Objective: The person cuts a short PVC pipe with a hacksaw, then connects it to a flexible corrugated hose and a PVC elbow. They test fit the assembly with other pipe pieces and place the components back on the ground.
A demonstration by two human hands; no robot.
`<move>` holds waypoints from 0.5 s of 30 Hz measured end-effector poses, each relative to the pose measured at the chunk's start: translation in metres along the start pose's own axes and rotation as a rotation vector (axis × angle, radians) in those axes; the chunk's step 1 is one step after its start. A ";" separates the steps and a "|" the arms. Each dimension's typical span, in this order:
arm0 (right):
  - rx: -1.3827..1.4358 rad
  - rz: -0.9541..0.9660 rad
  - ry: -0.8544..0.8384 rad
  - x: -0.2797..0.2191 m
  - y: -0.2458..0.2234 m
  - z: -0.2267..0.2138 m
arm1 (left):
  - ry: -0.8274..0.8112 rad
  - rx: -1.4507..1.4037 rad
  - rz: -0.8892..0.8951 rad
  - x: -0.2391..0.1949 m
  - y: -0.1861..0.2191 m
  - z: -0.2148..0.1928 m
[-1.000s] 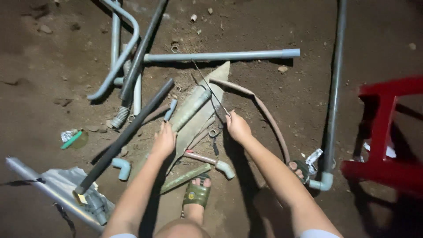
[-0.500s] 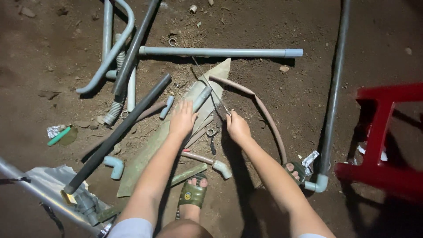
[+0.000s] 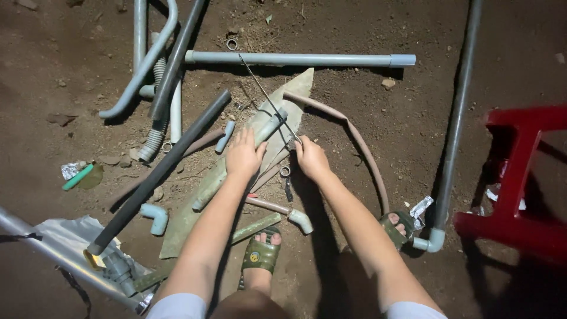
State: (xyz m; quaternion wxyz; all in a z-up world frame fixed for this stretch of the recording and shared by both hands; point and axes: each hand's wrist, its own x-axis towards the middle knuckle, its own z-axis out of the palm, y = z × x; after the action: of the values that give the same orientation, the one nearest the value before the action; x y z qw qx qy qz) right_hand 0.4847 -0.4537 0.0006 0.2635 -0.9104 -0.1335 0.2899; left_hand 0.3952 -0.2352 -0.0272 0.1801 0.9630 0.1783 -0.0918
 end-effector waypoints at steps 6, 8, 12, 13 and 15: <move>-0.062 0.027 -0.034 0.002 -0.003 0.000 | 0.082 0.001 0.007 0.010 -0.017 0.022; -0.040 0.027 -0.040 0.003 -0.003 0.005 | 0.080 -0.025 0.016 0.009 -0.020 0.023; 0.013 0.036 -0.046 0.003 -0.007 0.011 | 0.066 -0.060 0.041 0.006 -0.015 0.008; 0.011 0.038 -0.046 0.003 -0.004 0.011 | 0.065 -0.063 0.041 0.005 -0.013 0.004; 0.005 0.020 -0.052 0.004 0.001 0.010 | 0.041 -0.062 0.066 0.005 -0.012 -0.006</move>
State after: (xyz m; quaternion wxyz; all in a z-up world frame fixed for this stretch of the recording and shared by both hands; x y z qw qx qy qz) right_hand 0.4819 -0.4484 -0.0088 0.2594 -0.9031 -0.1302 0.3166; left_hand 0.3963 -0.2209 -0.0267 0.2088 0.9640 0.1529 -0.0604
